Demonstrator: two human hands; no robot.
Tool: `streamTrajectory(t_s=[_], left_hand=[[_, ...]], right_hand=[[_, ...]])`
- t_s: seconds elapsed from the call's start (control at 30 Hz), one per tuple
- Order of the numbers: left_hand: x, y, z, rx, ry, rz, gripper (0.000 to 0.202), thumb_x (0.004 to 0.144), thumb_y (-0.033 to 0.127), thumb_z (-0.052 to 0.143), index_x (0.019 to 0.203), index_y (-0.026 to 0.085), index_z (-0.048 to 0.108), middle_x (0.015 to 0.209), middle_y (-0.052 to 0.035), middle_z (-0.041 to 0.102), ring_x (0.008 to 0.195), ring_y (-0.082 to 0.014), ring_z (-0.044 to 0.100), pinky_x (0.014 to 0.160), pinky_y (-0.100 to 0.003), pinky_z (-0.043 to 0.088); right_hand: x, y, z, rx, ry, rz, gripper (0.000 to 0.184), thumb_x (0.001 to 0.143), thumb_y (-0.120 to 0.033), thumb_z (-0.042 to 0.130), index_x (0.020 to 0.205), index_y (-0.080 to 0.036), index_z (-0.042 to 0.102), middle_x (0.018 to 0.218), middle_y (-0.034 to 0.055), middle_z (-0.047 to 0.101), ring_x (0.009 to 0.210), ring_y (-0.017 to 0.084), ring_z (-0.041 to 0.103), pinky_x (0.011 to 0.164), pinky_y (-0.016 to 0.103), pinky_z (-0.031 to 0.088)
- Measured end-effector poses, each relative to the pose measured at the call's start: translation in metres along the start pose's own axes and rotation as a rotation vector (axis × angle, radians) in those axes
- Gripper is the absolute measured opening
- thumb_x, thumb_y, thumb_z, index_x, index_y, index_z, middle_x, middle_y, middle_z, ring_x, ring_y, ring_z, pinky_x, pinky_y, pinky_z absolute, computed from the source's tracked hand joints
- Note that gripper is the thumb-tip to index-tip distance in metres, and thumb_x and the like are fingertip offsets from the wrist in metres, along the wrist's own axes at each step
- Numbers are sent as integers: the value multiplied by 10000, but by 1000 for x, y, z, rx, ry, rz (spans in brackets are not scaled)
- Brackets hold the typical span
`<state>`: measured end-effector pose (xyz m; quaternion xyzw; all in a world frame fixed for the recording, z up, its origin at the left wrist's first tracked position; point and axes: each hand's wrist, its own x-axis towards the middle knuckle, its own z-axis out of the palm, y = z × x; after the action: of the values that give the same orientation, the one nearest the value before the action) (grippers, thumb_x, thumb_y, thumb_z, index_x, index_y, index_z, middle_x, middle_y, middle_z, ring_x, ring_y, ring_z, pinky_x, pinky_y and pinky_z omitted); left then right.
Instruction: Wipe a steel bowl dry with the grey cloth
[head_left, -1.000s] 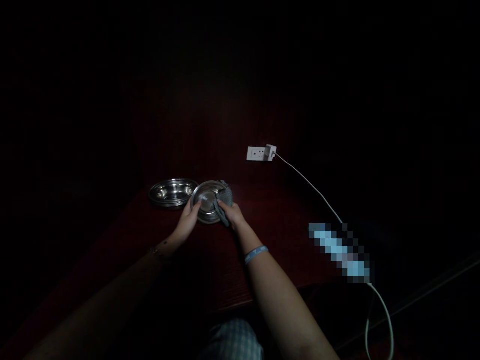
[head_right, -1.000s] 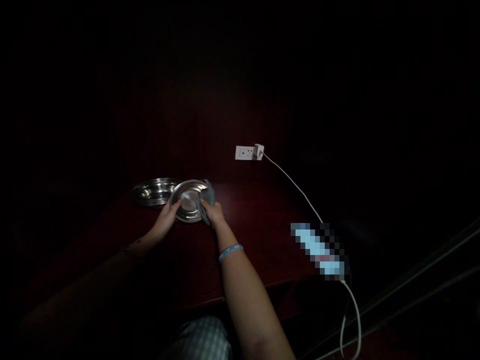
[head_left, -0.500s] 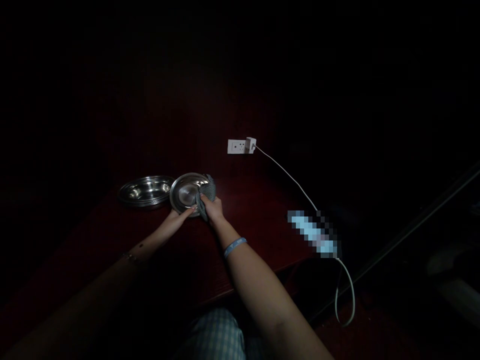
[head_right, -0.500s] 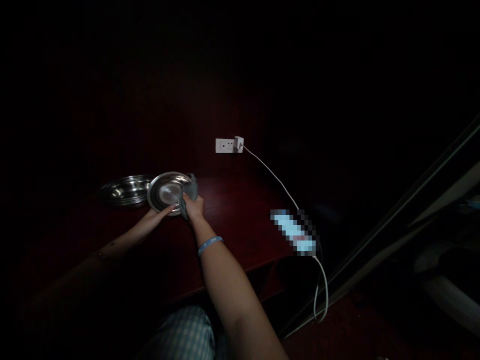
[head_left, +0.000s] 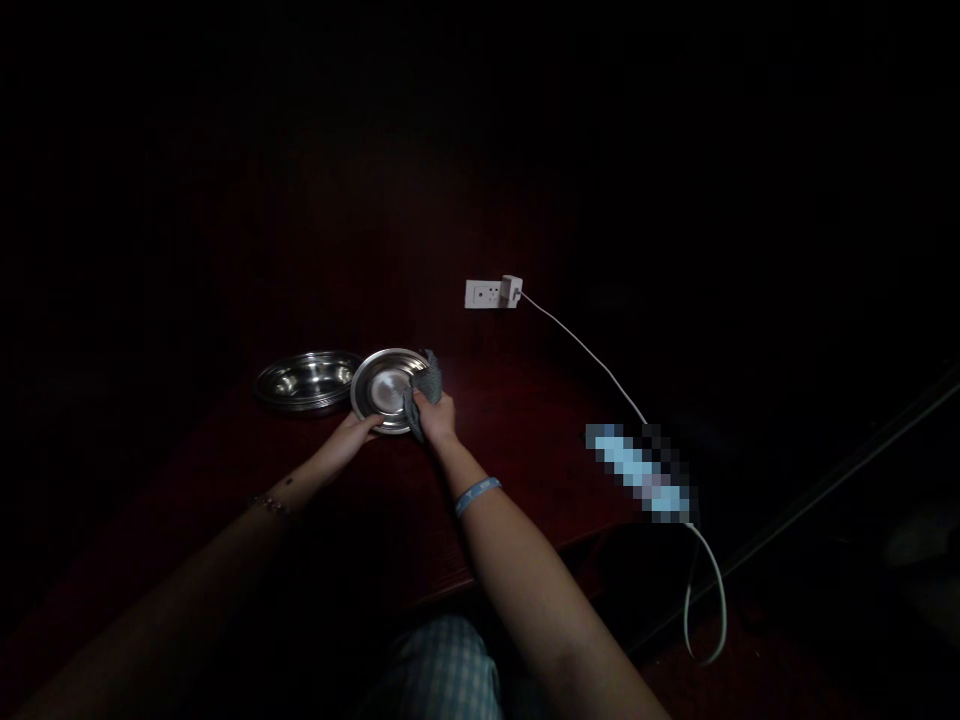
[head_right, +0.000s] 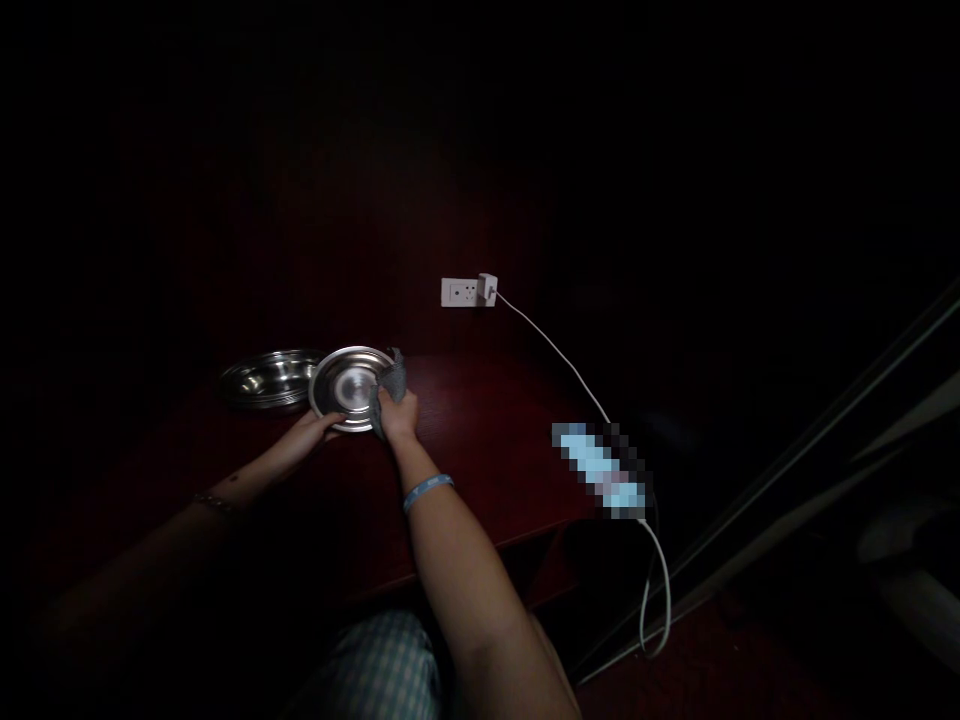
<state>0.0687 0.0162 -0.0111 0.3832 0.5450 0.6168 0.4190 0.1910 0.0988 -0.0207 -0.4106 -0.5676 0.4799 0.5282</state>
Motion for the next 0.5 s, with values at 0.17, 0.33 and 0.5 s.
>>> streamTrajectory(t_s=[0.17, 0.33, 0.5], left_hand=[[1, 1, -1, -53, -2, -9, 289, 721, 173, 635, 1008, 151, 663, 992, -93, 764, 1023, -261, 712, 1008, -446, 506], [0, 4, -1, -97, 15, -54, 319, 741, 110, 613, 1054, 149, 659, 998, -91, 765, 1014, -235, 718, 1003, -407, 520], [1, 5, -2, -125, -11, -64, 297, 802, 129, 582, 1088, 159, 658, 1009, -90, 771, 1008, -230, 724, 959, -390, 556]], right_hand=[[-11, -18, -5, -166, 50, 20, 201, 829, -326, 626, 931, -180, 718, 996, 97, 763, 960, 203, 712, 872, 300, 527], [-15, -22, -4, -216, 64, 33, 199, 850, -333, 619, 967, -211, 724, 993, 76, 759, 976, 217, 709, 905, 333, 531], [-14, -19, -3, -205, 63, 27, 212, 835, -347, 628, 955, -201, 723, 937, 60, 764, 956, 213, 707, 894, 318, 535]])
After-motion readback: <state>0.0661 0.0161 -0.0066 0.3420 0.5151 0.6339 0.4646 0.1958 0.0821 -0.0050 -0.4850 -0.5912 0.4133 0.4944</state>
